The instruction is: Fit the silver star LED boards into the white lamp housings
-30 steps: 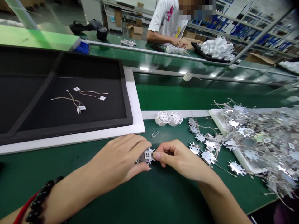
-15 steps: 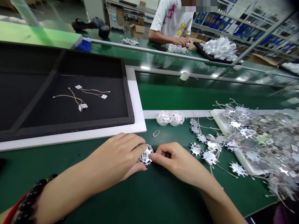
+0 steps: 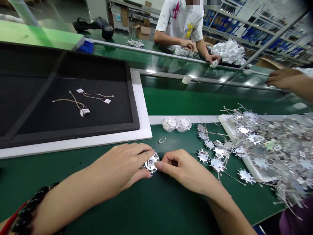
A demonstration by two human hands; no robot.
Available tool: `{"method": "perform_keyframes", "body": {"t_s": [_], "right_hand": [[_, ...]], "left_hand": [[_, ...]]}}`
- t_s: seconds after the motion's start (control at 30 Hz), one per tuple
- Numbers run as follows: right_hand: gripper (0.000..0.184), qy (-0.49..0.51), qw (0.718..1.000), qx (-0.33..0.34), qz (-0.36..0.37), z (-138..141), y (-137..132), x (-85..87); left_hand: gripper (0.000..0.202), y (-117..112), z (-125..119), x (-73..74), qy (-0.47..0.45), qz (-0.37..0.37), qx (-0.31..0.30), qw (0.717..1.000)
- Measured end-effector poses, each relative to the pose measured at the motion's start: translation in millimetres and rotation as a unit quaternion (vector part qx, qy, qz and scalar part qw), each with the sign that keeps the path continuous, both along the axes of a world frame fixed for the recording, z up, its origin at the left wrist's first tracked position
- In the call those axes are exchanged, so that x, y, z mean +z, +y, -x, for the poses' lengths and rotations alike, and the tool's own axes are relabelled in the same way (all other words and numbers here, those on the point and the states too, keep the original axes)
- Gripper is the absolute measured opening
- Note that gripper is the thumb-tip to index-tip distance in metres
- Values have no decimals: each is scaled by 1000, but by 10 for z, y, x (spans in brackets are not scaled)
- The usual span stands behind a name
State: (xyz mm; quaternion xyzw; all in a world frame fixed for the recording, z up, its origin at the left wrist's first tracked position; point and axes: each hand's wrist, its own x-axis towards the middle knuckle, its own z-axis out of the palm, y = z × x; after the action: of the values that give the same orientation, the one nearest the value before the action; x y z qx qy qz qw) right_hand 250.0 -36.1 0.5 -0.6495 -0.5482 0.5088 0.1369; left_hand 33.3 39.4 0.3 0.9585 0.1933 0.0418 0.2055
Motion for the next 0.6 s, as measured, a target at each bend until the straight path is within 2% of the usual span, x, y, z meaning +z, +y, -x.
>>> {"method": "perform_keyframes", "body": {"t_s": [0.13,0.33,0.43,0.6], "right_hand": [[43,-2,1000,-9,-17,1,-5,-13],[43,-7,1000,-12,-5,5,0,-12],[42,-10,1000,-10,2,7,3,-4],[42,-15,1000,-8,-6,-12,3,-7]], "left_hand": [[28,-14,13,-9,17,54,26,998],[32,9,18,-29,19,83,34,996],[32,15,15,-42,7,64,28,998],[35,-18,-1,-76,-37,-19,16,999]]}}
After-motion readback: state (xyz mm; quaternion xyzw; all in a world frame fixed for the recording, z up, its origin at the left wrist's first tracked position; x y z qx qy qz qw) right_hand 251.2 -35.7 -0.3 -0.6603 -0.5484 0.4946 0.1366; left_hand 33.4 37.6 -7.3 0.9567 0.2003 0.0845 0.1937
